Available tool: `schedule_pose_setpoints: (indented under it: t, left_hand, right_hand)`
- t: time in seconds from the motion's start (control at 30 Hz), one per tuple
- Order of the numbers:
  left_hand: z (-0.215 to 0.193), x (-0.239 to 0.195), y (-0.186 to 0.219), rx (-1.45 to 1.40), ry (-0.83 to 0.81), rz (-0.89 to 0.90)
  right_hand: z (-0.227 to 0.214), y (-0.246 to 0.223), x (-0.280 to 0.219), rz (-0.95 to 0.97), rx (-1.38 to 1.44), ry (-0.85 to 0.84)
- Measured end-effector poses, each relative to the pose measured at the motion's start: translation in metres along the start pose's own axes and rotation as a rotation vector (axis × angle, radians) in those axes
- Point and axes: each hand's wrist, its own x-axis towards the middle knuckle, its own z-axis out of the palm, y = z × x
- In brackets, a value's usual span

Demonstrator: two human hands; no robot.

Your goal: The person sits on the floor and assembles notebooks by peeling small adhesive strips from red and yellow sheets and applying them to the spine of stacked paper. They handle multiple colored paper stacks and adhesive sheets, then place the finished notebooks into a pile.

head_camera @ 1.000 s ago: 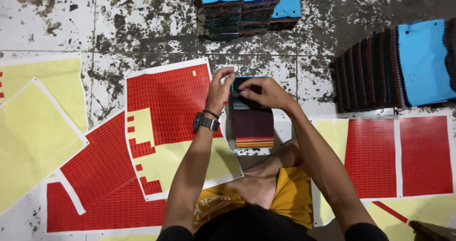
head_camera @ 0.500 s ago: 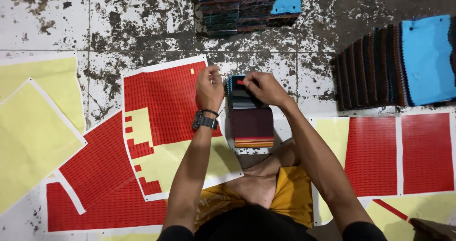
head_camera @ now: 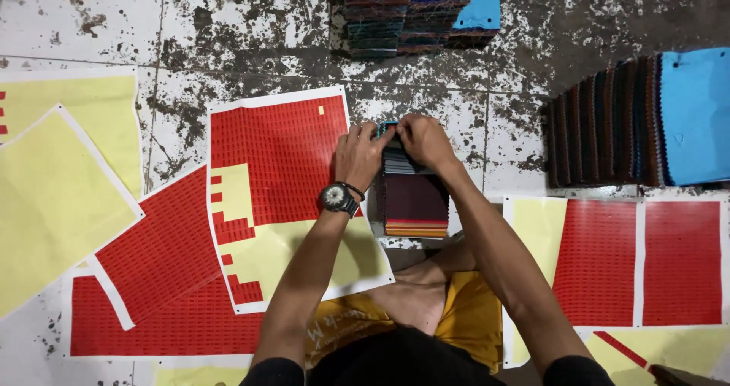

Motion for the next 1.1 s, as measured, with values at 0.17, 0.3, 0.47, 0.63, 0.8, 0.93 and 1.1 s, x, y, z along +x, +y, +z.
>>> schedule_pose_setpoints:
  t: [0.17,0.3,0.47,0.63,0.8,0.93,1.1]
  left_hand:
    - [-0.025,0.006,0.009,-0.001,-0.102,-0.037]
    - [-0.045,0.013,0.012,-0.137,-0.166,-0.111]
    - [-0.044,0.01,0.006,-0.414,-0.052,-0.277]
    - [-0.075,0.027,0.008,-0.762,0.109,-0.494]
    - [-0.068,0.061,0.021,-1.169,-0.158,-0.816]
    - [-0.076,0.074,0.039,-1.142,-0.212,-0.767]
    - [-0.07,0.078,0.047,-1.017,-0.146,-0.74]
  right_hand:
    - [-0.017,0.001,-0.002,-0.025,-0.155,0.14]
    - [-0.012,0.028,0.003,-0.247,-0.289,0.257]
    - [-0.019,0.024,-0.012,-0.409,-0.376,0.451]
    - [-0.039,0.008,-0.026,-0.557,-0.307,0.482]
    - [-0.093,-0.052,-0.058,-0.358,0.415,-0.099]
    - [-0.087,-0.049,-0.054,-0.357,0.521,-0.146]
    - [-0.075,-0.045,-0.05,-0.323,0.555,-0.201]
